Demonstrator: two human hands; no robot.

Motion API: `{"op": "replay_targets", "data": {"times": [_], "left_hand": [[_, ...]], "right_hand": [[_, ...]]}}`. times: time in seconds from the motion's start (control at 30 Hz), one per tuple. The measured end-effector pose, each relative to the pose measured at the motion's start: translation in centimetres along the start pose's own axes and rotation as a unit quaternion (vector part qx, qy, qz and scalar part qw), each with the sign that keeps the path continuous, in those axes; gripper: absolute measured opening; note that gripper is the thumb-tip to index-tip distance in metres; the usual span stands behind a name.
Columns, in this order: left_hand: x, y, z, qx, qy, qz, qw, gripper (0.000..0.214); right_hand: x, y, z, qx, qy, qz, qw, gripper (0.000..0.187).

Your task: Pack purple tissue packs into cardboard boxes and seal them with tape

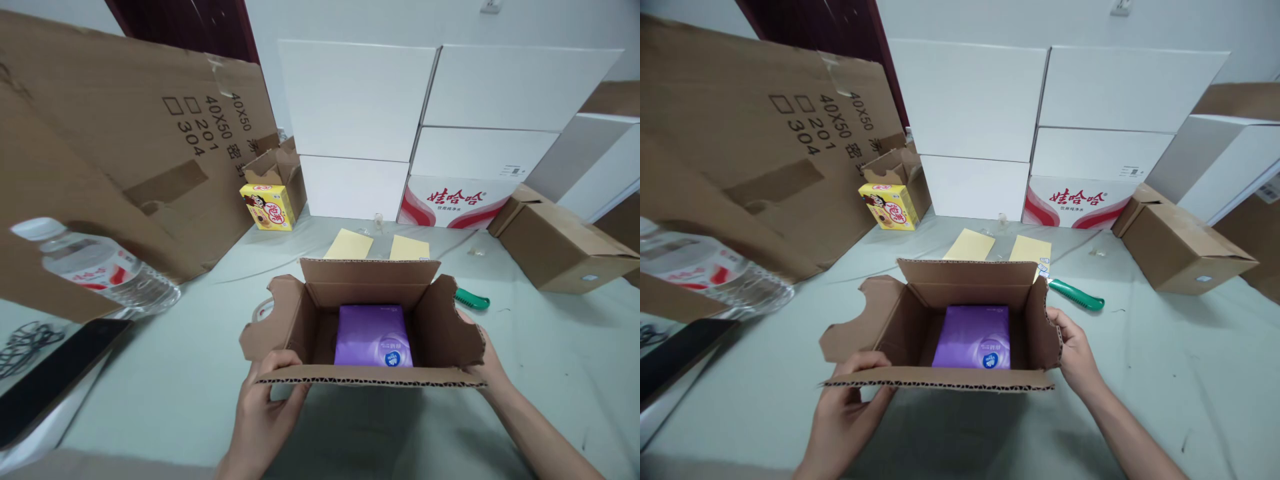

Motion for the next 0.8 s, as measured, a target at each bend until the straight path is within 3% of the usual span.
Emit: {"op": "replay_targets", "data": {"times": [0.33, 0.63, 0.8], "left_hand": [[0.2, 0.2, 0.5, 0.01, -0.006, 0.007, 1.0, 0.01], [0.5, 0.2, 1.0, 0.025, -0.027, 0.006, 0.999, 0.012], [0.7, 0.1, 1.3, 0.03, -0.026, 0.007, 0.999, 0.012]], "right_hand": [[-0.8, -0.8, 1.1, 0.074, -0.065, 0.01, 0.995, 0.017], [-0.8, -0.6, 0.0, 0.059, -0.045, 0.048, 0.996, 0.025], [-0.8, -0.7, -0.1, 0.042, -0.031, 0.041, 0.998, 0.012]]}}
Point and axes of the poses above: each hand's wrist, its own x-axis towards the middle knuckle, its own y-axis out of the back of the hand, z = x × y, the point moved 5 cm from there along x, towards the middle knuckle, and after that the axes turned 7 degrees about -z, right-handed, at the moved point
